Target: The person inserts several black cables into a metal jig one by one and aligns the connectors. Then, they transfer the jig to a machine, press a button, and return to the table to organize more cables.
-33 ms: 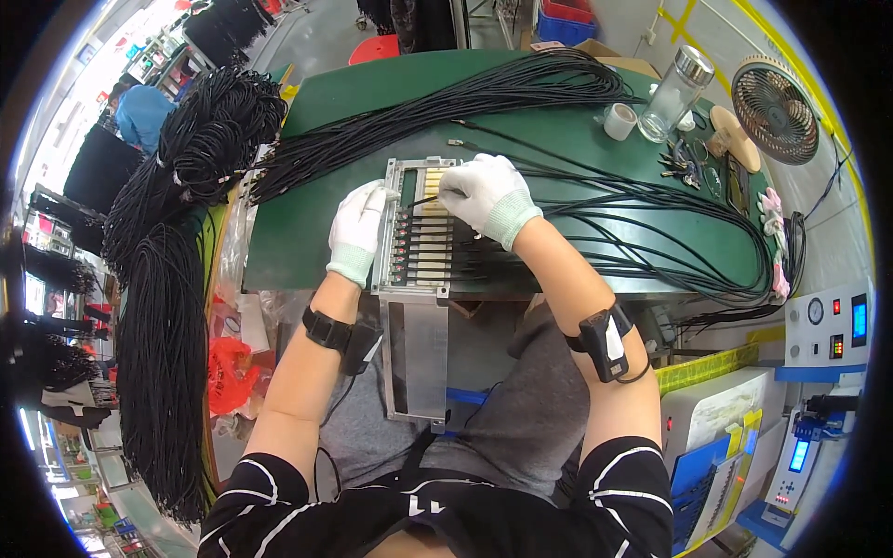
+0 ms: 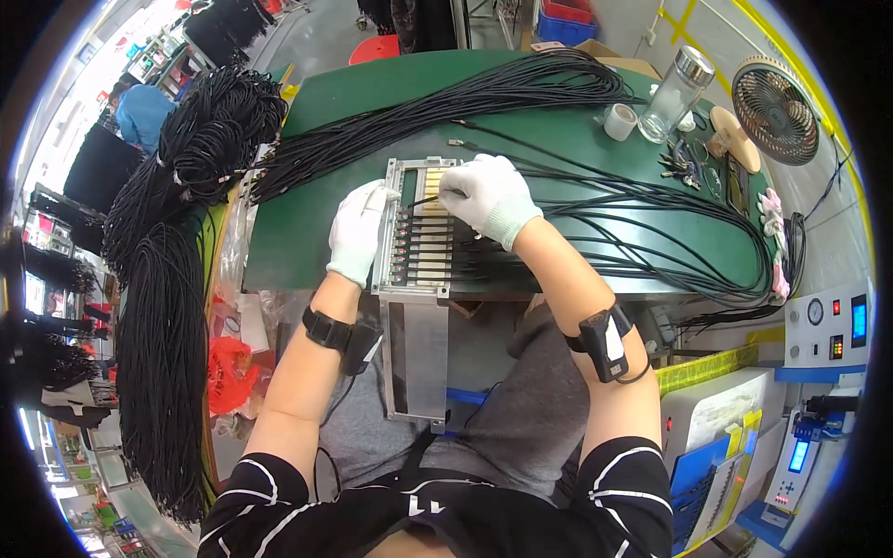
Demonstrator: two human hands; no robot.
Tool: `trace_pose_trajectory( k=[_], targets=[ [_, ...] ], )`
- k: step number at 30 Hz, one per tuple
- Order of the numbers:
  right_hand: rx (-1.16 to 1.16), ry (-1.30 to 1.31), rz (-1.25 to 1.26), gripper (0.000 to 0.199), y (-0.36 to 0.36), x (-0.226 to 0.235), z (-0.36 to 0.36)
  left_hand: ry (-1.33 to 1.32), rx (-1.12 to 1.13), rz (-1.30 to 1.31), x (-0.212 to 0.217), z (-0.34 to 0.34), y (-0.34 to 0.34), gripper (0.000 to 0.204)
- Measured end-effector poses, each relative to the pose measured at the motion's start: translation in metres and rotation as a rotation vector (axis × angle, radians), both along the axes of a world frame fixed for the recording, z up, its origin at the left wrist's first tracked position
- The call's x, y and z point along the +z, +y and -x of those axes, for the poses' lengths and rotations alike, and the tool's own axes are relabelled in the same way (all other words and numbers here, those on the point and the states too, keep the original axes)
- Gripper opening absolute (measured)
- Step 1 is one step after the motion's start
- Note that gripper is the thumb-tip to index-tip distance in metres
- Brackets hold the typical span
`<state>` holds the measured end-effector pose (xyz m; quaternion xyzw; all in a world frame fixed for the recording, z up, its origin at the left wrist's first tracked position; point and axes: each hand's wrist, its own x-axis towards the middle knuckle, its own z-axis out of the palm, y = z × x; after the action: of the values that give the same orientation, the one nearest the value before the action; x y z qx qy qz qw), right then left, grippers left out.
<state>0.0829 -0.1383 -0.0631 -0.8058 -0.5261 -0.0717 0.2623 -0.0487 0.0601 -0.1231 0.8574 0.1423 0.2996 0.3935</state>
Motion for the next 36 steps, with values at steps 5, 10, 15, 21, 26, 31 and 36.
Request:
trace_pose_trajectory(
  k=[5, 10, 15, 21, 26, 31, 36],
  targets=[
    [0.059, 0.06, -0.107, 0.01, 0.003, -0.005, 0.001, 0.081, -0.023, 0.084, 0.009, 0.001, -0.002, 0.027],
    [-0.018, 0.034, 0.018, 0.01, -0.002, -0.003, 0.003, 0.049, -0.071, -0.233, 0.01, 0.002, -0.02, 0.029],
    [0.027, -0.035, -0.065, 0.01, -0.01, -0.01, -0.006, 0.172, -0.148, -0.584, 0.02, 0.004, -0.023, 0.032],
    [0.183, 0.14, 0.049, 0.01, -0.05, 0.009, -0.026, 0.274, -0.113, -0.652, 0.022, 0.003, -0.026, 0.031],
    [0.131, -0.01, 0.194, 0.013, -0.055, 0.005, -0.016, 0.232, -0.127, -0.608, 0.016, 0.003, -0.026, 0.03],
    [0.087, 0.032, 0.107, 0.016, -0.06, 0.018, -0.019, 0.24, -0.131, -0.561, 0.015, 0.004, -0.026, 0.029],
    [0.127, -0.098, 0.123, 0.014, -0.056, 0.011, -0.014, 0.217, -0.154, -0.521, 0.013, 0.004, -0.023, 0.029]
  ],
)
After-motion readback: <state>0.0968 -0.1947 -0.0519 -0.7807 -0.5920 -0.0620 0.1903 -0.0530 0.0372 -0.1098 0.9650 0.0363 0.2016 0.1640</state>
